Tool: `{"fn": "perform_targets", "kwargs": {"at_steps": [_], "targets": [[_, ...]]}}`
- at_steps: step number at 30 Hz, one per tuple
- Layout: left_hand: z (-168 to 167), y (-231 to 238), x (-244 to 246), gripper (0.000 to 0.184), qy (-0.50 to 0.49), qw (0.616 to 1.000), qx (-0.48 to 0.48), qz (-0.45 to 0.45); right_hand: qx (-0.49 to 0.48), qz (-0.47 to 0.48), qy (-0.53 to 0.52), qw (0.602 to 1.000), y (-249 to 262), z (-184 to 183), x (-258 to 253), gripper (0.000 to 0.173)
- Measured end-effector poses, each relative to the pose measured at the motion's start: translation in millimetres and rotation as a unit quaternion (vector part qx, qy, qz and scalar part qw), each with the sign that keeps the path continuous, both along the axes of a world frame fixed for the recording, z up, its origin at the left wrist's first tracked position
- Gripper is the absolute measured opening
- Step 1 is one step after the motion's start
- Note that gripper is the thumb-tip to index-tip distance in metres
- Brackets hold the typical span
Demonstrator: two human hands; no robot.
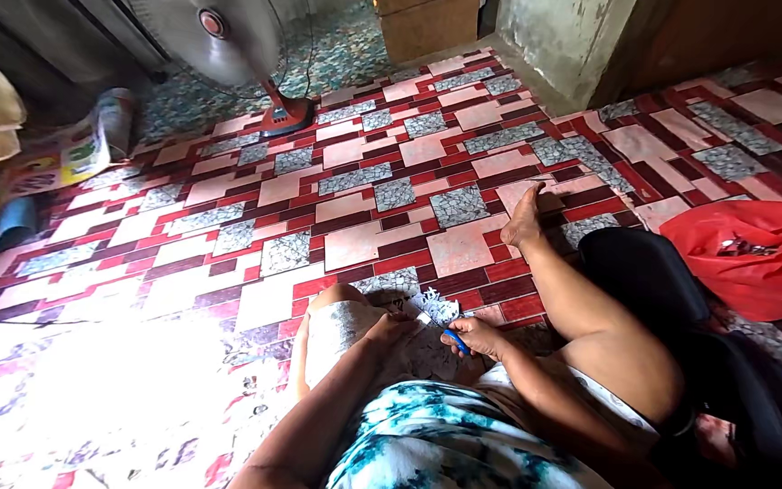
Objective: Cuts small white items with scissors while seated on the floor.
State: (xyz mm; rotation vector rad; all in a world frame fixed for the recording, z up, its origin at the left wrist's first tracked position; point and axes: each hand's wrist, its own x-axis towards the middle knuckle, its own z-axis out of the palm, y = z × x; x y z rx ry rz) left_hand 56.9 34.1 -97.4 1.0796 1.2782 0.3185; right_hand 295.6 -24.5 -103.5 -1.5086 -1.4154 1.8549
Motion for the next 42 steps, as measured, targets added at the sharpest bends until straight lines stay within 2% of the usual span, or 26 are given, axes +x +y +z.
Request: {"fn": "perform_targets", "kwargs": {"at_steps": [6, 13, 20, 25, 36, 42], "targets": [[-2.2, -0.1, -0.7, 0.013, -0.006, 1.000, -0.015, 0.009, 0.005, 0.005, 0.003, 1.000, 0.3, 0.3, 0.0, 0.032], [-0.7, -1.2, -0.3, 0.014, -0.012, 1.000, -0.010, 0.013, 0.015, -0.030, 0.025, 0.999, -1.3, 1.8, 0.9, 0.028], [1.1, -1.6, 0.0, 0.012, -0.014, 1.000, -0.011, 0.022, -0.032, 0.014, -0.003, 0.999, -0.2, 2.5, 2.4, 0.034], [0.9, -2.0, 0.4, 0.009, -0.017, 1.000, -0.024, 0.006, -0.030, 0.020, -0.004, 0.999, 0.0, 2.5, 0.3, 0.036], [1.2, -2.3, -0.1, 0.005, -0.045, 0.997, -0.053, 0.036, -0.018, 0.035, 0.024, 0.999, 0.8, 3.1, 7.1, 0.029], [1.9, -2.2, 0.7, 0.004, -0.041, 0.997, -0.062, 0.010, -0.021, 0.032, 0.024, 0.999, 0.6, 2.7, 4.6, 0.028]]}}
